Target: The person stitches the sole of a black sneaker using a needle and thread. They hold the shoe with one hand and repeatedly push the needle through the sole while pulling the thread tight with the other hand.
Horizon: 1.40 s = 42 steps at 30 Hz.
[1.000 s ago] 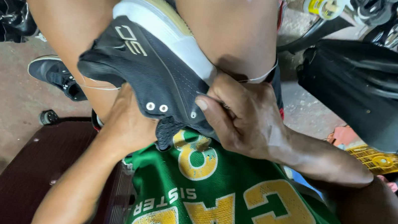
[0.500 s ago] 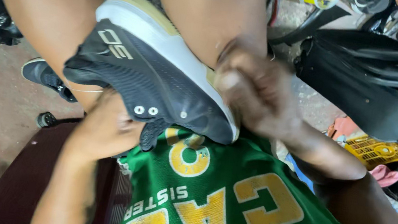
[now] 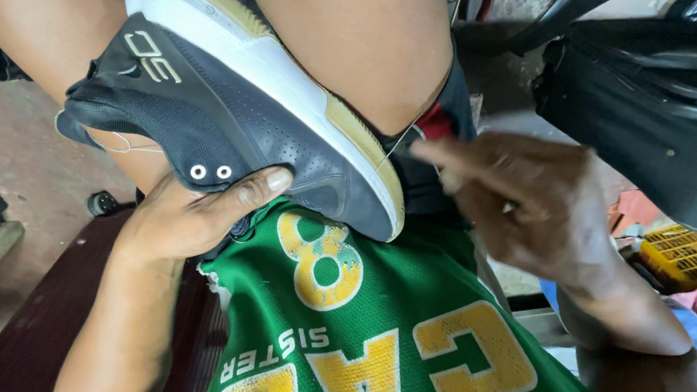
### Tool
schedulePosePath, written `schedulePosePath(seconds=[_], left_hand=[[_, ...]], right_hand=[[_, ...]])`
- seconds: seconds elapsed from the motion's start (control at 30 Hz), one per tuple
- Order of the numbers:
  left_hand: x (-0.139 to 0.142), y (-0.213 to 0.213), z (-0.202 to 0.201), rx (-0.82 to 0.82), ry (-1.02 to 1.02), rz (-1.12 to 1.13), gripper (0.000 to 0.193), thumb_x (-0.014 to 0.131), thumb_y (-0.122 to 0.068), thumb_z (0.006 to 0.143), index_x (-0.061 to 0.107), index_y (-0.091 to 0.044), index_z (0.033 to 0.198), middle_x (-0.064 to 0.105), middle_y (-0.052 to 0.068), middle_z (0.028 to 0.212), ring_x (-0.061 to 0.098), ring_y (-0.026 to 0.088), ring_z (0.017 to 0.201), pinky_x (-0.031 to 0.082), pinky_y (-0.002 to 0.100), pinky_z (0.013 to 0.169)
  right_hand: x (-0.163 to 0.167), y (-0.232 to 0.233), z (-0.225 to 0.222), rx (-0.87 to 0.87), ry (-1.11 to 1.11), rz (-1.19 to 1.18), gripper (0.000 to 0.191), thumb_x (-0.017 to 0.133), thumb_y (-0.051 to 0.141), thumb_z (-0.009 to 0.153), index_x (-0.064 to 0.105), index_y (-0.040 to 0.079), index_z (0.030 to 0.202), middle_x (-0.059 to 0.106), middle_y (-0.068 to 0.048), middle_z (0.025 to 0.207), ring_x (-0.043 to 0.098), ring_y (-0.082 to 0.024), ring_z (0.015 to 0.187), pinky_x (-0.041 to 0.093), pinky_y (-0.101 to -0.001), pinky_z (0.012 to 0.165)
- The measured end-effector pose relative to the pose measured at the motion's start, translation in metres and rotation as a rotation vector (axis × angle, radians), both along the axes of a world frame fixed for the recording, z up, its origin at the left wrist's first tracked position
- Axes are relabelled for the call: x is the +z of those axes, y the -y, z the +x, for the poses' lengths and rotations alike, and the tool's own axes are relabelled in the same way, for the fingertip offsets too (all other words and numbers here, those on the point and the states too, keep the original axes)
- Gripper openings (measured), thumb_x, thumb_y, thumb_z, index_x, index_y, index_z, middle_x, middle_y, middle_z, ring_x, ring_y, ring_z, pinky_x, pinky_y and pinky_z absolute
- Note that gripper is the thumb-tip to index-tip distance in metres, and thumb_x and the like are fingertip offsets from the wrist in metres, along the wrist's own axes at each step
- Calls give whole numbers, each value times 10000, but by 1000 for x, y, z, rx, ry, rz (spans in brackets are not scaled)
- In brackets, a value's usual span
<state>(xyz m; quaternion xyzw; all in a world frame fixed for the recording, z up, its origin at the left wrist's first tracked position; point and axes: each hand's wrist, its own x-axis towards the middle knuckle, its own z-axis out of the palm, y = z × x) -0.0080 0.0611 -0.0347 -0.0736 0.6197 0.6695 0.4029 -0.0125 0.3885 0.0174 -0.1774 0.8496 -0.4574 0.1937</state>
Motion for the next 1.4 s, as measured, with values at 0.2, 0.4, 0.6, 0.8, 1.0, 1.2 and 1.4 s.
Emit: schedulePosePath(seconds=[0.2,0.4,0.6,0.8,1.0,1.2,1.4], left_hand=[[-11,4,9,54,52,52,299,708,-66,958,664,29,1238,706,60,1184,644,169,1103,531,320,985],[-11,4,9,72,71,45,307,723,-80,953,667,36,1232,711,72,1173,643,177,1093,530,320,969],[-11,4,8,48,58,19,295,727,-89,950,673,29,1214,713,67,1153,646,172,1077,534,315,947],[-10,4,5,0,-3,4,243,722,-102,966,692,20,1174,727,63,1104,660,168,1024,546,315,908],[-6,2,3,-19,-42,-63,223,727,-103,957,705,14,1146,740,54,1071,677,161,991,556,308,875],[2,-5,9,135,22,60,222,710,-78,978,693,15,1178,724,44,1103,667,140,1016,556,295,912],[6,-9,10,136,20,0,180,710,-68,970,722,3,1136,746,36,1057,679,131,967,564,291,882]], right_hand=[[-10,8,10,48,113,-10,470,660,-70,890,690,135,1312,690,-38,745,607,-94,544,493,-260,464],[-8,11,13,53,96,44,466,660,-58,882,684,109,1316,630,-46,680,565,-112,505,442,-289,427],[-1,15,11,86,91,139,458,650,-31,855,702,109,1288,615,-45,671,552,-138,487,443,-330,436],[5,21,10,98,47,235,460,670,-3,839,714,117,1281,622,-62,724,586,-189,535,464,-361,471],[15,30,3,154,-36,349,397,713,64,880,713,94,1276,635,-72,835,637,-167,615,487,-315,461],[21,36,-20,360,-218,430,371,717,100,791,756,133,1159,634,-57,842,601,-173,559,439,-321,433],[18,47,-32,502,-255,423,409,701,108,705,726,57,1110,582,-10,772,633,-154,626,472,-327,473]])
